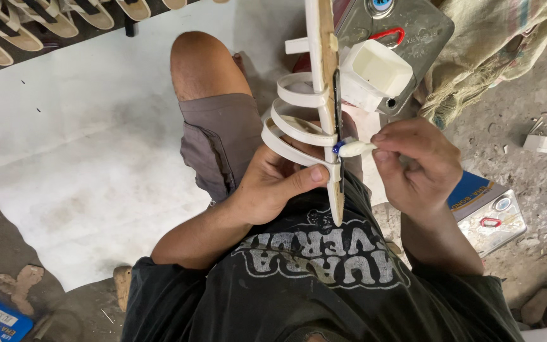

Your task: The person paints the straps of multiple sandals using a toothbrush dipped in white paint. They handle each sandal one at a time, apply paint to the straps, and place the finished sandal on a nearby rack.

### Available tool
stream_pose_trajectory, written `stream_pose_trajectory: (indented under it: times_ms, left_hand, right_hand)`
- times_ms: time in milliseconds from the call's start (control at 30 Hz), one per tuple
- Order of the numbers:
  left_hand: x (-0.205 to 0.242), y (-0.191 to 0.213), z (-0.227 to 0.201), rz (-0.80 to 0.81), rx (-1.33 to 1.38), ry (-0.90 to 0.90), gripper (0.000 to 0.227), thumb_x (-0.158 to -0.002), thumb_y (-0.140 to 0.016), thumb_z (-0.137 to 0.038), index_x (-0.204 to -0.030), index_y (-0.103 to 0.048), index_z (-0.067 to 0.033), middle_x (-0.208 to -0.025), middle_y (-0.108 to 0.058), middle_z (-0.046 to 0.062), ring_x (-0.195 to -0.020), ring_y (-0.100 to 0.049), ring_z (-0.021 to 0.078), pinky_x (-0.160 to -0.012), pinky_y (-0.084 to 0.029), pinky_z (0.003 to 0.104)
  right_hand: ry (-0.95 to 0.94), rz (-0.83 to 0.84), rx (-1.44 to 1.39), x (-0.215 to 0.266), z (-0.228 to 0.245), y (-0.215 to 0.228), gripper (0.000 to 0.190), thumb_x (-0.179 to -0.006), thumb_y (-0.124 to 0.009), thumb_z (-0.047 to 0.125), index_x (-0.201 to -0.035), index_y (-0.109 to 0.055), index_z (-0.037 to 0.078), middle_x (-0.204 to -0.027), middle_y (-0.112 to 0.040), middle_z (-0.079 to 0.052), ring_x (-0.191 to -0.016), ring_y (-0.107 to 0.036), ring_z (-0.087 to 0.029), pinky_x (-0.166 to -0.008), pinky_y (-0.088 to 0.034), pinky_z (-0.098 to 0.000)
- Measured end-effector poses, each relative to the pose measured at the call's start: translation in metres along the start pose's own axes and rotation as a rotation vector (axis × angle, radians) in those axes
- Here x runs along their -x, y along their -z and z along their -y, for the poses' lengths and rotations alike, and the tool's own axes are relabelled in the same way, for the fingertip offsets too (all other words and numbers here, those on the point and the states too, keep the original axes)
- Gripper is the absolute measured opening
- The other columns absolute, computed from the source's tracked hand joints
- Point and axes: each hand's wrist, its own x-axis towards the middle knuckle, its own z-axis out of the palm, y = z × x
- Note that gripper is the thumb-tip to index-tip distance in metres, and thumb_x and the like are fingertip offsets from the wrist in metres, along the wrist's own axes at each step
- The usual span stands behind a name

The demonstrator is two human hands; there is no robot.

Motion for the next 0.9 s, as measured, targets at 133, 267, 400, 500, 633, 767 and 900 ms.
stream_pose_trajectory:
  times_ms: [133,267,400,500,633,767,900]
  left_hand:
    - [0.0,-0.003,-0.002,-0.066,0.063,0.026,0.027,-0.106,-0.07,-0.016,-0.128,-0.062,-0.0015,-0.113,-0.069,0.006,-0.104,-0.067,0.0115,-0.092,-0.059,0.029]
    - [-0.002,-0.005,0.001,-0.081,0.183,-0.006,0.023,-0.108,-0.068,-0.015,-0.124,-0.062,-0.0003,-0.114,-0.07,0.01,-0.107,-0.07,0.0164,-0.097,-0.062,0.035]
    - [-0.004,-0.004,0.004,-0.117,0.252,-0.027,0.017,-0.109,-0.067,-0.013,-0.118,-0.061,-0.0007,-0.12,-0.069,0.011,-0.114,-0.07,0.0189,-0.1,-0.064,0.04]
    - [-0.003,-0.003,0.006,-0.113,0.232,0.022,0.018,-0.106,-0.067,-0.015,-0.117,-0.061,-0.002,-0.117,-0.069,0.011,-0.11,-0.072,0.0188,-0.096,-0.064,0.039]
    - [-0.001,-0.004,0.007,-0.083,0.188,0.078,0.018,-0.107,-0.067,-0.014,-0.118,-0.062,-0.0006,-0.115,-0.069,0.011,-0.107,-0.07,0.0182,-0.094,-0.063,0.037]
    - [-0.003,-0.004,0.006,-0.075,0.214,0.002,0.015,-0.11,-0.066,-0.014,-0.114,-0.062,0.0001,-0.114,-0.069,0.011,-0.106,-0.07,0.017,-0.093,-0.063,0.034]
    - [-0.006,-0.003,0.007,-0.119,0.314,-0.055,0.015,-0.108,-0.066,-0.015,-0.114,-0.059,-0.0026,-0.116,-0.07,0.012,-0.109,-0.072,0.0204,-0.097,-0.065,0.041]
  right_hand:
    - [0.037,0.023,-0.045,0.002,0.003,-0.004,0.01,-0.1,-0.073,-0.003,-0.108,-0.067,0.001,-0.1,-0.07,-0.014,-0.085,-0.07,-0.017,-0.068,-0.054,-0.0252]
    - [0.073,0.027,0.009,0.005,0.007,-0.004,0.014,-0.099,-0.074,-0.004,-0.11,-0.068,0.001,-0.098,-0.071,-0.014,-0.088,-0.071,-0.021,-0.071,-0.055,-0.0271]
    - [0.079,0.057,0.01,0.005,0.01,0.0,0.013,-0.095,-0.075,-0.004,-0.106,-0.07,0.001,-0.094,-0.071,-0.015,-0.084,-0.07,-0.023,-0.067,-0.054,-0.0261]
    - [0.065,0.098,0.025,0.004,0.009,0.006,0.011,-0.094,-0.074,-0.004,-0.105,-0.071,0.0,-0.09,-0.072,-0.011,-0.079,-0.072,-0.02,-0.067,-0.053,-0.0268]
    - [-0.032,0.062,0.045,0.007,0.009,0.005,0.012,-0.096,-0.072,-0.005,-0.107,-0.071,-0.002,-0.092,-0.073,-0.014,-0.077,-0.07,-0.017,-0.063,-0.051,-0.0252]
    - [-0.018,0.043,0.025,0.006,0.006,0.0,0.01,-0.102,-0.073,-0.004,-0.111,-0.07,0.0,-0.096,-0.072,-0.015,-0.083,-0.071,-0.02,-0.071,-0.054,-0.027]
    - [0.107,0.059,-0.121,0.005,0.002,-0.006,0.01,-0.099,-0.072,-0.002,-0.108,-0.069,-0.001,-0.097,-0.071,-0.015,-0.082,-0.071,-0.022,-0.067,-0.056,-0.0262]
